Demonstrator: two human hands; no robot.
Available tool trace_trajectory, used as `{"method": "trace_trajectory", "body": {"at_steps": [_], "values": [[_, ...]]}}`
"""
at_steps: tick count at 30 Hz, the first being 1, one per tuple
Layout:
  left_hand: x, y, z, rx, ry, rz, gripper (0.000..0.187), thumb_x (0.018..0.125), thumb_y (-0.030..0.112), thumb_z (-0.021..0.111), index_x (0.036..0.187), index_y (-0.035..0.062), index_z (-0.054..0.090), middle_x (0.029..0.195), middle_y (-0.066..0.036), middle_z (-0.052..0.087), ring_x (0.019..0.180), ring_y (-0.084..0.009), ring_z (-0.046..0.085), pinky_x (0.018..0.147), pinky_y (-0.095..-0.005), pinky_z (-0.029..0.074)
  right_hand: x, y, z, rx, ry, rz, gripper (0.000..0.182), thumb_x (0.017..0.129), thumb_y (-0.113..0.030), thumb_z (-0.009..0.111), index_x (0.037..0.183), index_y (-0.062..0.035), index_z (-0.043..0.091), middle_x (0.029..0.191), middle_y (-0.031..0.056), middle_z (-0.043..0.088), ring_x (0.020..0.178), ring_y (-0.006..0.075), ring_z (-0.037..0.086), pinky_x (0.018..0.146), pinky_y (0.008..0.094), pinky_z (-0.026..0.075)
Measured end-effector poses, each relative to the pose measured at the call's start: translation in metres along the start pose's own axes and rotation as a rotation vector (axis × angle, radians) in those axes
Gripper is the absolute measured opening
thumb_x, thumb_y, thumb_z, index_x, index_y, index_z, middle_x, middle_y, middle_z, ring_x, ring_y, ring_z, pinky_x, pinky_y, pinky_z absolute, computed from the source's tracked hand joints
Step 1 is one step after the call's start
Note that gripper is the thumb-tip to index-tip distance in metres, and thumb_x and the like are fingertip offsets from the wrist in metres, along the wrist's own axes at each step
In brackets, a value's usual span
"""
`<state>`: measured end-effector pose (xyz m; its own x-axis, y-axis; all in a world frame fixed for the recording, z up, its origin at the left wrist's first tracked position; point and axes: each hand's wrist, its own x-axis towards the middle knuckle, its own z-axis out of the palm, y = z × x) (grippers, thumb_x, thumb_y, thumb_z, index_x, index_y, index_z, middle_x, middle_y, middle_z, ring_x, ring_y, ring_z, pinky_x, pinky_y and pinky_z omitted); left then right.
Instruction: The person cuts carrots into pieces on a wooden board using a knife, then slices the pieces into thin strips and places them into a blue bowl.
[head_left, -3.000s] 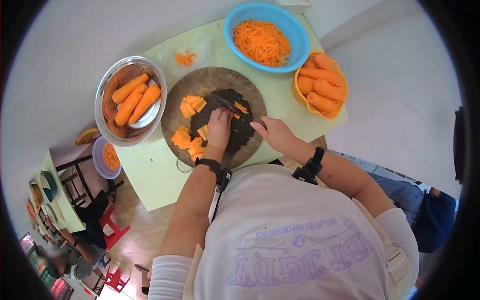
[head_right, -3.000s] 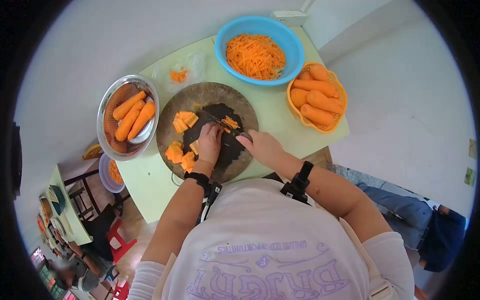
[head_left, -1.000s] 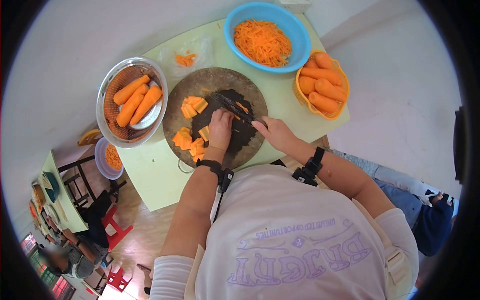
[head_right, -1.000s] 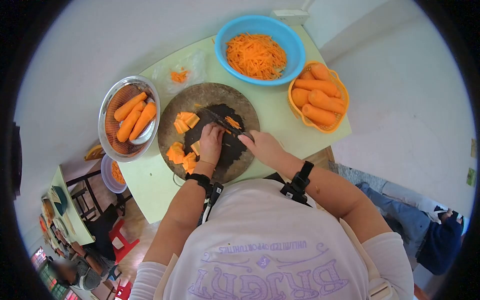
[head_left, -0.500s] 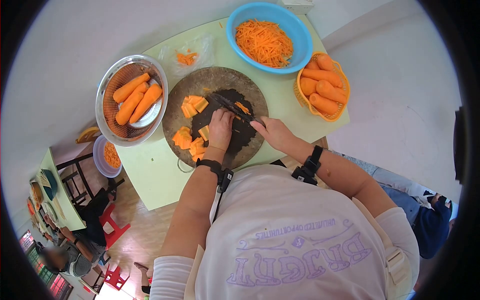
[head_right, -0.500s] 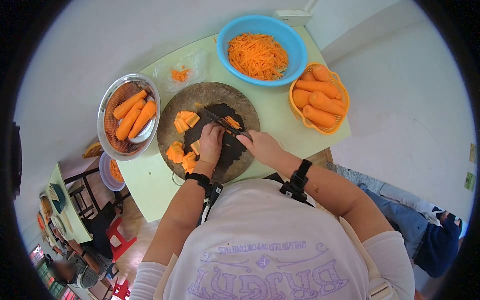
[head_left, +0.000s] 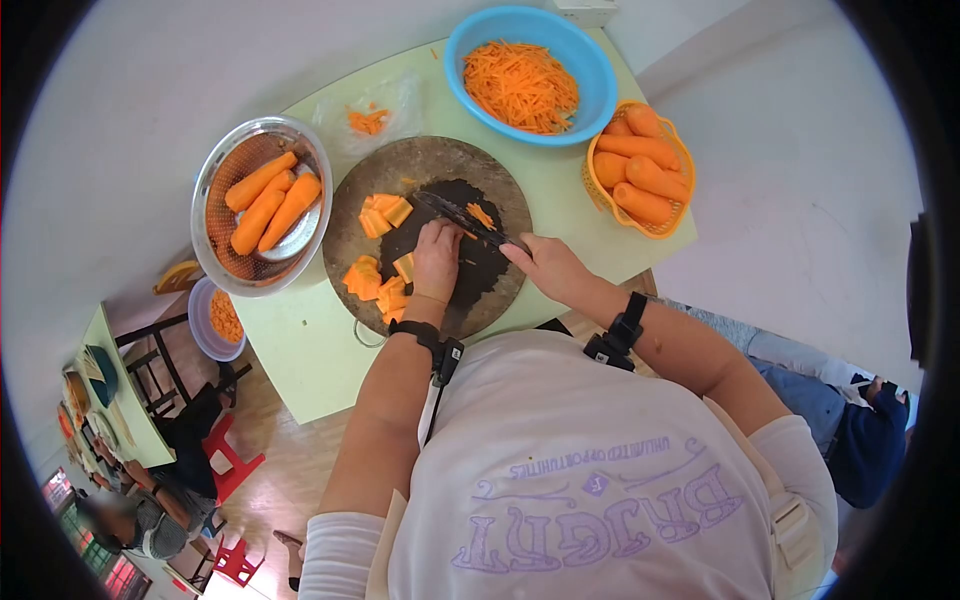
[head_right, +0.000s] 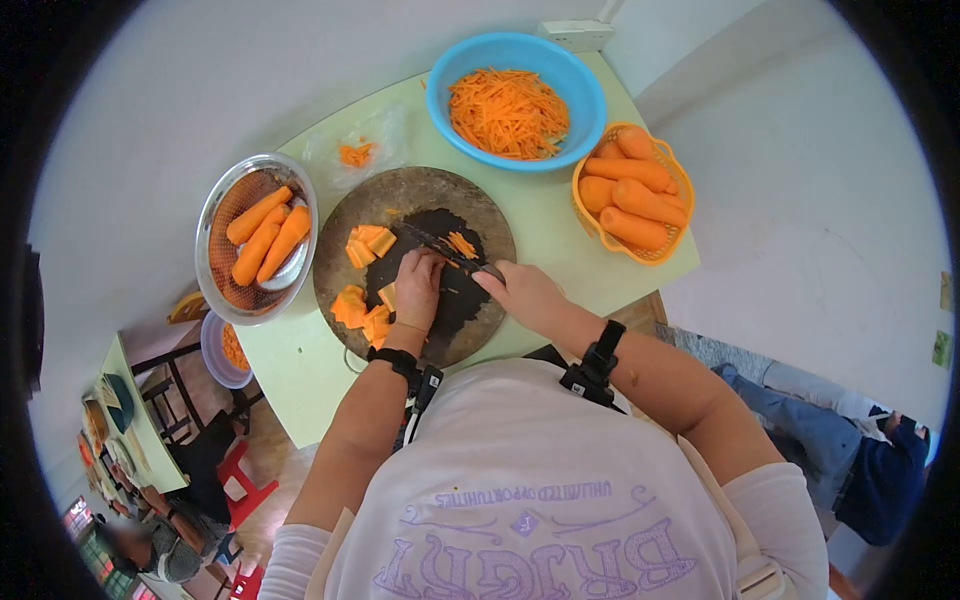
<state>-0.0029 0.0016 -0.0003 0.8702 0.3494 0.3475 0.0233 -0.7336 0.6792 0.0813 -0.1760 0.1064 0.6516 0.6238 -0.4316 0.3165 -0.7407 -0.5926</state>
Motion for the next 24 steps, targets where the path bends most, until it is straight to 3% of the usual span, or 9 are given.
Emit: {"method": "trace_trajectory", "body": {"at_steps": [18,24], "values": [[0.000,0.001,0.000,0.002,0.011,0.016,0.011,0.078,0.001,0.068,0.088,0.0025,0.063,0.094,-0.011,0.060,0.090,-0.0311,0.059,0.079,-0.0383,0.050,0.000,-0.005,0.002,-0.064,0.027,-0.055,0.051,0.098,-0.047,0.048,0.088,0.0019,0.059,0.074,0.0252,0.063,0.074,0.0437,0.062,0.067,0.0491,0.048],[0.000,0.001,0.000,-0.014,0.008,0.014,0.012,0.078,0.002,0.068,0.088,0.0028,0.063,0.095,-0.011,0.061,0.090,-0.0312,0.059,0.079,-0.0384,0.050,0.005,-0.001,0.008,-0.001,0.014,0.011,0.048,0.099,-0.043,0.048,0.089,0.0031,0.058,0.076,0.0243,0.061,0.075,0.0423,0.060,0.070,0.0453,0.047]]}}
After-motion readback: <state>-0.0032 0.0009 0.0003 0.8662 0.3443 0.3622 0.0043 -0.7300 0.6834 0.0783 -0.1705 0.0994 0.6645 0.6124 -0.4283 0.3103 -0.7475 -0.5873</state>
